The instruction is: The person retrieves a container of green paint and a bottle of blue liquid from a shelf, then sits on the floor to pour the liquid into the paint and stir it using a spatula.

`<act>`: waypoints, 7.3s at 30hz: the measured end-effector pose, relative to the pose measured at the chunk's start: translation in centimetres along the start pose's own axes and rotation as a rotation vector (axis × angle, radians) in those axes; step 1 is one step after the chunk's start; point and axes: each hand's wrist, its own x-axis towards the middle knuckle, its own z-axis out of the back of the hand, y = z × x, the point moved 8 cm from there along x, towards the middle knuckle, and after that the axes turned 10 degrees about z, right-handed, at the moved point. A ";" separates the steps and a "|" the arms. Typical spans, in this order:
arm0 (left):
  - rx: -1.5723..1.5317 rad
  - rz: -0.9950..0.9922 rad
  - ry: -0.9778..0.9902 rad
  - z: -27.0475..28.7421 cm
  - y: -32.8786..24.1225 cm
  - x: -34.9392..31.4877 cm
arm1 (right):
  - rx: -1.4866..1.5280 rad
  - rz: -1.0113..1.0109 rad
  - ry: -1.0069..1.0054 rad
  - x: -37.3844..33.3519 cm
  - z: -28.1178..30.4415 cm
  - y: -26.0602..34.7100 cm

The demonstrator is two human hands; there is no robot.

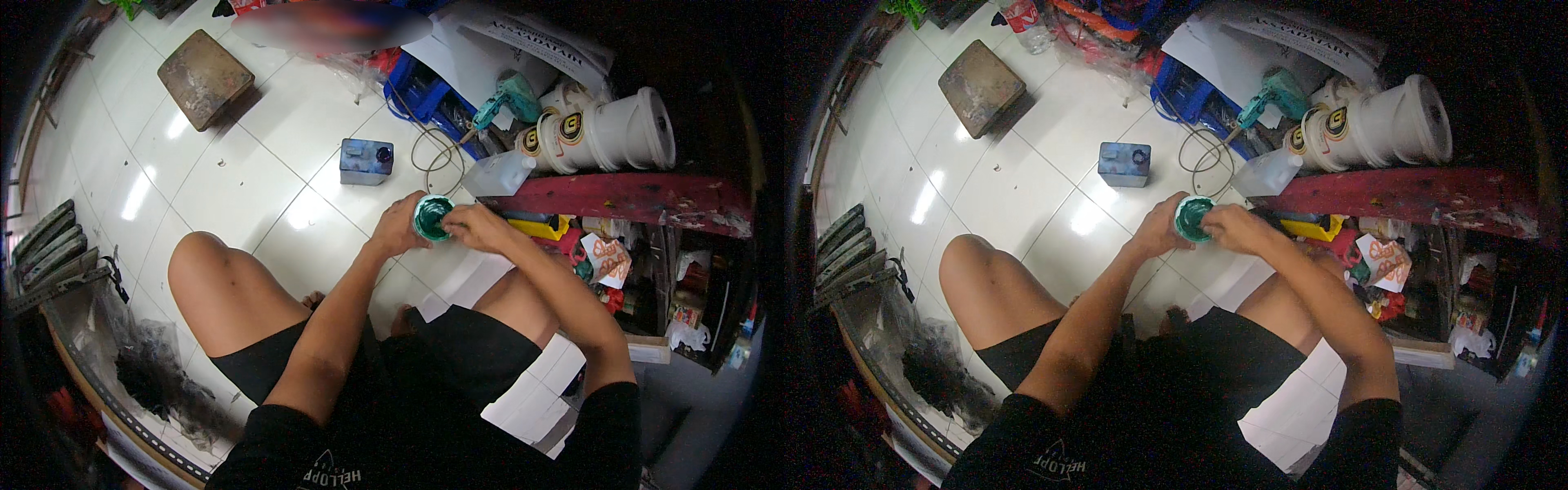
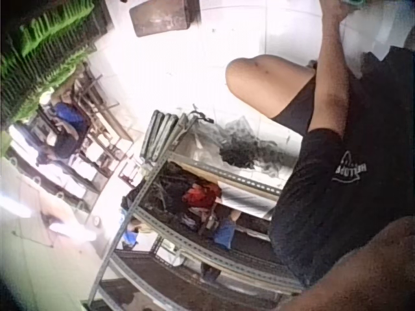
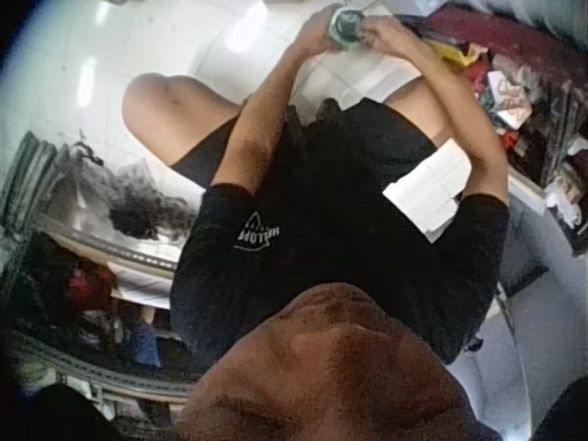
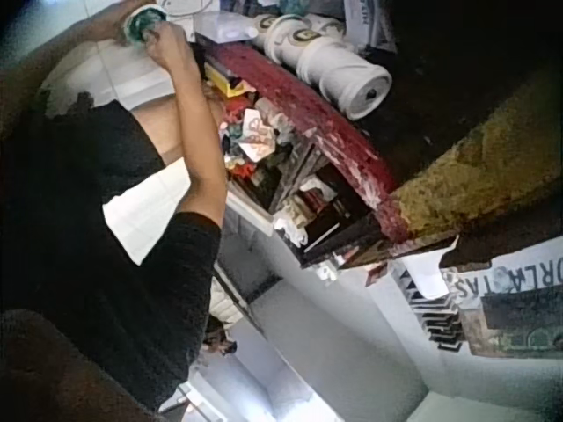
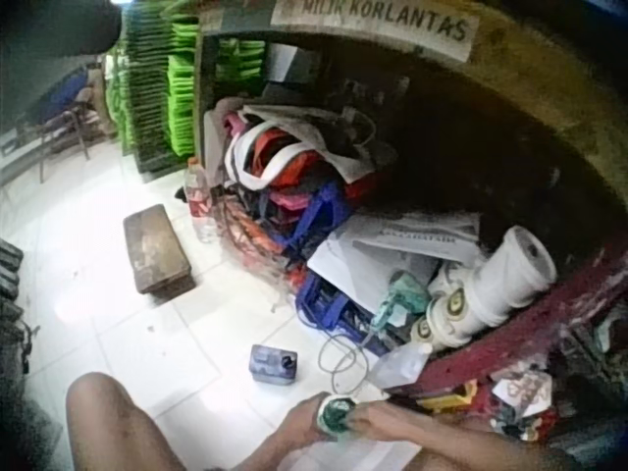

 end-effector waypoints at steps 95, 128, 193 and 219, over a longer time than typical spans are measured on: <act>-0.051 -0.067 -0.294 -1.5 2.2 -1.3 | -0.684 -0.203 0.372 0.8 -1.3 -0.5; -0.059 -0.061 -0.353 -2.4 3.1 1.9 | -0.837 -0.423 0.410 3.0 -0.5 -1.8; -0.044 -0.098 -0.525 -2.2 3.4 -0.5 | -0.732 -0.307 0.539 5.8 -2.7 0.6; -0.073 -0.070 -0.537 -2.0 4.1 -0.8 | -0.935 0.000 0.815 2.6 -2.7 2.5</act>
